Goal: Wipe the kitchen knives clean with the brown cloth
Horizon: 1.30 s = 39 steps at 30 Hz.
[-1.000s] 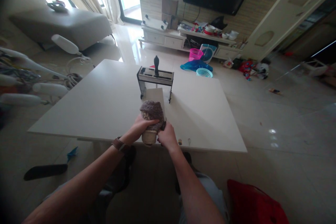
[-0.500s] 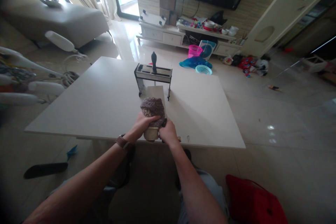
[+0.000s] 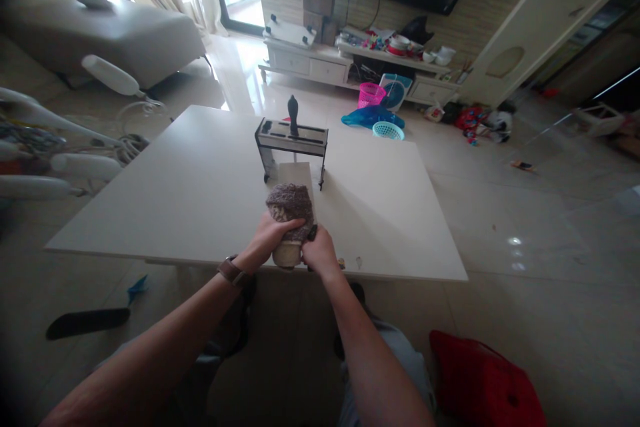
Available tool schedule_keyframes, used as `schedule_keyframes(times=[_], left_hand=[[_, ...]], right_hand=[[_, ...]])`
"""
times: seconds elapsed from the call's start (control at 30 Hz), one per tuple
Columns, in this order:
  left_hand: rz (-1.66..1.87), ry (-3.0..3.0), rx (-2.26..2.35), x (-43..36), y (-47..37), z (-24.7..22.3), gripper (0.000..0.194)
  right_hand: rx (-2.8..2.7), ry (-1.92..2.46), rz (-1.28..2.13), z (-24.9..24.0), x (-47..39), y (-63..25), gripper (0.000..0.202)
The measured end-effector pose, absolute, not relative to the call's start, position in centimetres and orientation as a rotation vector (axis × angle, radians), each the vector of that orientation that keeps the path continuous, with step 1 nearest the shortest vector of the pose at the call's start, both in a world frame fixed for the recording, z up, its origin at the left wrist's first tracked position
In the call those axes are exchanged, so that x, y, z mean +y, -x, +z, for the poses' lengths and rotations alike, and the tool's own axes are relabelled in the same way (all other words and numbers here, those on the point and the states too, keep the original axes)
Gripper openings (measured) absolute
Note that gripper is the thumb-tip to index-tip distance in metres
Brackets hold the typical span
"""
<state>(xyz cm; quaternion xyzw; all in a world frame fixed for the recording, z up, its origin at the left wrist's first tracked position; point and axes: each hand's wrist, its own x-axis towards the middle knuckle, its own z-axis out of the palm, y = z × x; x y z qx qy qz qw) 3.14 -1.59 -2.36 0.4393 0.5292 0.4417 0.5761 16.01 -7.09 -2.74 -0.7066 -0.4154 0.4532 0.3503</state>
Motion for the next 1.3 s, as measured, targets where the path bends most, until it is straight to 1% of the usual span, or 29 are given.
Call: schedule_keyframes(times=[0.27, 0.47, 0.63, 0.87, 1.3], left_hand=[[1.029, -1.05, 1.257, -1.46, -2.94, -2.77, 0.065], [1.031, -1.037, 1.276, -1.57, -3.08, -2.25, 0.061], [1.048, -1.042, 1.242, -1.57, -3.15, -2.23, 0.061], [1.009, -1.079, 1.268, -1.56, -3.05, -2.51, 0.062], [1.025, -1.095, 1.26, -1.49, -3.02, -2.46, 0.063]], right_hand=[[-1.096, 1.839, 1.156, -3.03, -7.1, -15.94, 0.015], [-1.097, 1.835, 1.166, -3.2, -6.96, -15.95, 0.011], [-1.067, 1.841, 1.174, -2.7, -7.02, -15.79, 0.012], [-1.062, 1.828, 1.175, -2.75, -7.05, -15.76, 0.008], [-1.073, 1.863, 1.156, -2.98, -6.93, -15.8, 0.012]])
